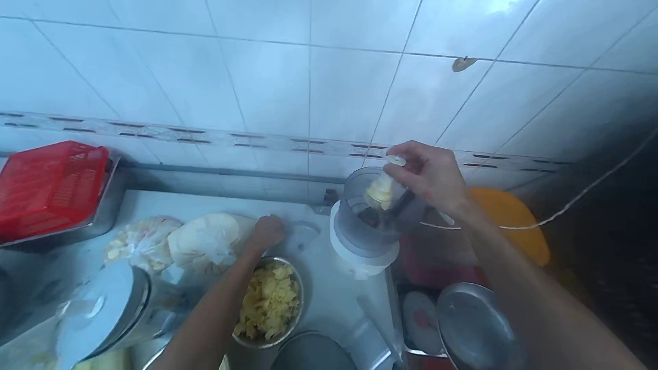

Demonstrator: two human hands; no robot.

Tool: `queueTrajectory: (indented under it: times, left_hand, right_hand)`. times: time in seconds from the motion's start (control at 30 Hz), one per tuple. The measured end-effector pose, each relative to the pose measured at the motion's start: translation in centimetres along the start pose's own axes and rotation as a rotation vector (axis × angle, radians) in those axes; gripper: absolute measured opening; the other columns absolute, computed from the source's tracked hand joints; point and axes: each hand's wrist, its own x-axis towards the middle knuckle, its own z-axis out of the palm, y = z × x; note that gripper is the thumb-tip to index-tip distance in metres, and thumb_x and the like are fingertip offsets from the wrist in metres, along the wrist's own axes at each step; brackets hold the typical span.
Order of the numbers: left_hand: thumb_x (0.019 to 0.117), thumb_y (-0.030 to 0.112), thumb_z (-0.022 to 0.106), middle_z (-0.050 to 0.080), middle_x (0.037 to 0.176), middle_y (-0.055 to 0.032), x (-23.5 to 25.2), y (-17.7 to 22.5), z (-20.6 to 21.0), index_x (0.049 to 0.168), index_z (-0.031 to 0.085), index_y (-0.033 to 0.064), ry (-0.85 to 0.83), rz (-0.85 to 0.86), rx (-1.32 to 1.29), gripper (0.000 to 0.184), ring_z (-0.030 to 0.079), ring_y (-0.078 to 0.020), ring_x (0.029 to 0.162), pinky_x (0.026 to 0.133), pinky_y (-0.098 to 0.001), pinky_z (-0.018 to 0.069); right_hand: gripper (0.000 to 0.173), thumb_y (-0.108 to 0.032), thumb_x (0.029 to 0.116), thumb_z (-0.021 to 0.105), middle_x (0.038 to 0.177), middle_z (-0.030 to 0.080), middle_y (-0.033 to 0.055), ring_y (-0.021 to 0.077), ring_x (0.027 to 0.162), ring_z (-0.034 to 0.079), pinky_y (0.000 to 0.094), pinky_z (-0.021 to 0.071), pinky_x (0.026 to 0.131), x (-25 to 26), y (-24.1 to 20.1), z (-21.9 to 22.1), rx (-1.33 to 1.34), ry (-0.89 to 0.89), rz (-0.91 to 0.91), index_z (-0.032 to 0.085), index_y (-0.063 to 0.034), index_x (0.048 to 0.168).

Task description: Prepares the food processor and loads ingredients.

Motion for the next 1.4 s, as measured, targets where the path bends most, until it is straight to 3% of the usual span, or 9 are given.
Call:
queueTrajectory:
  times: [0.27, 0.43, 0.53, 0.6, 0.7, 0.83, 1.03, 1.2, 1.4]
  left_hand:
    - [0.1013, 0.025, 0.06, 0.071, 0.118, -0.0184, -7.8, -0.7, -3.6, 0.125, 0.071, 0.0091, 0.031, 0.075, 0.101, 0.031, 0.066, -0.0384, 0.114, 0.098, -0.0611, 0.0508]
    - [0.1, 0.015, 0.063, 0.072, 0.105, -0.0173, -18.5, -0.3, -3.8, 0.12, 0.071, 0.0071, 0.324, 0.033, 0.057, 0.023, 0.071, -0.0365, 0.097, 0.085, -0.0568, 0.0581]
    - [0.1033, 0.022, 0.058, 0.071, 0.114, -0.0168, -21.0, -1.9, -1.4, 0.133, 0.064, 0.0057, 0.293, -0.075, 0.023, 0.034, 0.069, -0.0351, 0.106, 0.096, -0.0545, 0.0544]
    - [0.1071, 0.034, 0.05, 0.069, 0.117, -0.02, -21.5, -2.6, -0.4, 0.139, 0.057, 0.0022, 0.233, -0.148, -0.046, 0.046, 0.069, -0.0364, 0.107, 0.096, -0.0545, 0.055]
    - [0.1082, 0.047, 0.041, 0.069, 0.114, -0.0215, -21.3, -2.6, 0.8, 0.136, 0.056, 0.0013, 0.133, -0.229, -0.087, 0.056, 0.068, -0.0381, 0.107, 0.095, -0.0568, 0.0536]
    - [0.1093, 0.046, 0.035, 0.067, 0.122, -0.0242, -20.6, -1.8, 1.2, 0.131, 0.061, 0.0002, 0.093, -0.304, -0.032, 0.057, 0.065, -0.0415, 0.117, 0.1, -0.0594, 0.0508]
    - [0.1091, 0.041, 0.039, 0.072, 0.106, -0.0246, -22.8, 1.0, -4.0, 0.119, 0.069, 0.0029, 0.309, -0.193, -0.015, 0.05, 0.069, -0.0443, 0.105, 0.091, -0.0641, 0.0527]
    - [0.108, 0.046, 0.041, 0.064, 0.069, -0.0142, -25.5, 7.2, -13.1, 0.088, 0.071, 0.0067, 0.734, 0.143, -0.06, 0.053, 0.066, -0.0363, 0.068, 0.061, -0.0621, 0.0514]
    - [0.1063, 0.056, 0.041, 0.07, 0.111, -0.0163, -19.9, 18.4, -18.6, 0.129, 0.064, 0.0099, 0.528, 0.186, -1.067, 0.056, 0.069, -0.0311, 0.099, 0.08, -0.0555, 0.0581]
  right_hand:
    - [0.042, -0.046, 0.0897, 0.078, 0.076, 0.068, 0.0163, 0.0413, 0.069, 0.068, 0.0642, 0.0503, 0.058, -3.6, -1.7, 3.1, -0.614, -0.221, 0.047, 0.071, -0.0074, 0.103]
    - [0.039, -0.036, 0.103, 0.062, 0.108, 0.07, 0.0216, 0.0407, 0.097, 0.068, 0.0603, 0.055, 0.082, -6.7, -4.3, 3.4, -0.545, 0.021, -0.014, 0.07, -0.0007, 0.118]
    - [0.025, -0.025, 0.1045, 0.054, 0.082, 0.068, 0.0066, 0.0186, 0.066, 0.066, 0.0397, 0.0563, 0.055, -10.6, -10.1, 6.0, -0.288, 0.24, 0.047, 0.07, -0.0055, 0.105]
    - [0.027, -0.028, 0.1048, 0.053, 0.074, 0.07, 0.002, 0.0166, 0.062, 0.069, 0.0416, 0.0611, 0.057, -13.1, -12.0, 10.5, -0.169, -0.074, 0.252, 0.072, -0.0097, 0.103]
    - [0.042, -0.035, 0.1088, 0.045, 0.102, 0.072, 0.0165, 0.0317, 0.096, 0.071, 0.0526, 0.0554, 0.09, -14.8, -10.4, 19.0, -0.052, -0.71, 0.618, 0.066, -0.0035, 0.126]
    - [0.036, -0.029, 0.1064, 0.05, 0.102, 0.071, 0.0178, 0.0276, 0.089, 0.073, 0.0467, 0.0614, 0.082, -17.6, -7.3, 26.3, 0.229, -0.662, 0.87, 0.068, 0.001, 0.114]
    - [0.032, -0.028, 0.1056, 0.049, 0.087, 0.071, 0.0124, 0.0221, 0.072, 0.072, 0.0417, 0.0627, 0.069, -15.1, -10.4, 19.4, 0.294, -0.459, 0.76, 0.067, -0.001, 0.106]
    - [0.027, -0.02, 0.1054, 0.052, 0.101, 0.07, 0.0153, 0.0235, 0.078, 0.074, 0.0408, 0.065, 0.067, -8.8, -12.1, 7.6, 0.656, -0.31, 0.71, 0.058, 0.002, 0.121]
    - [0.025, -0.02, 0.105, 0.051, 0.089, 0.069, 0.0156, 0.0241, 0.065, 0.069, 0.04, 0.0605, 0.057, -0.5, -7.7, -2.5, 0.517, 0.044, 0.536, 0.062, 0.0001, 0.113]
